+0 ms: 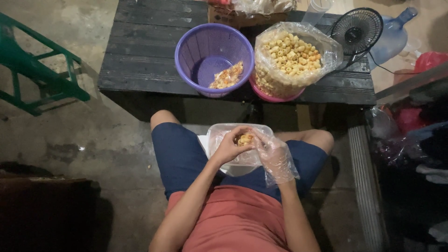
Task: A person wearing gloves is packing small snacks from a large container into individual small plastic bags.
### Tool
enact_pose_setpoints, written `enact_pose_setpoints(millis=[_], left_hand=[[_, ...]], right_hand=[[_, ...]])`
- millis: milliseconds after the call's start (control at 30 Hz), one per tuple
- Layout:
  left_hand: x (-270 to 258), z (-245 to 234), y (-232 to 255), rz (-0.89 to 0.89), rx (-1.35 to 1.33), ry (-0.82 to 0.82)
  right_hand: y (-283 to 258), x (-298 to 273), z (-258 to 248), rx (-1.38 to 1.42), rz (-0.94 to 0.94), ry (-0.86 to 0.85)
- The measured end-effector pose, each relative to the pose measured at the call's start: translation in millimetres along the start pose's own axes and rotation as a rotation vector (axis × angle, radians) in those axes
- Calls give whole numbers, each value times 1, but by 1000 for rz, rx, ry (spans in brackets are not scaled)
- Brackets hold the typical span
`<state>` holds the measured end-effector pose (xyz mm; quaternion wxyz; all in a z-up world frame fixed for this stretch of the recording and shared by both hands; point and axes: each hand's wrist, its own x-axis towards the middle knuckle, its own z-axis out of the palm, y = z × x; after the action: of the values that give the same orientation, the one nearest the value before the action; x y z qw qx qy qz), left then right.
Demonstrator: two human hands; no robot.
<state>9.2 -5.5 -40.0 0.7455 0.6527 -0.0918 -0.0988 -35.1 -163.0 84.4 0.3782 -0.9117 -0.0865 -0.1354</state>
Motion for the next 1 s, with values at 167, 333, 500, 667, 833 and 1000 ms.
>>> enact_pose_setpoints(millis=[167, 333, 500, 667, 833, 1000], left_hand=[[-1, 3, 18, 5, 40, 53], [0, 7, 13, -1, 67, 97], [-3, 11, 16, 39, 13, 50], [-5, 6, 15, 52, -72, 14], [-7, 4, 33, 29, -227, -30], [-10, 11, 59, -95, -124, 145]], right_hand=[[-12, 3, 1, 18, -85, 62], [6, 7, 14, -91, -213, 143], [31, 3, 22, -81, -190, 187], [9, 7, 11, -145, -171, 183], [-7, 13, -1, -123, -139, 140], [5, 17, -4, -83, -242, 102]])
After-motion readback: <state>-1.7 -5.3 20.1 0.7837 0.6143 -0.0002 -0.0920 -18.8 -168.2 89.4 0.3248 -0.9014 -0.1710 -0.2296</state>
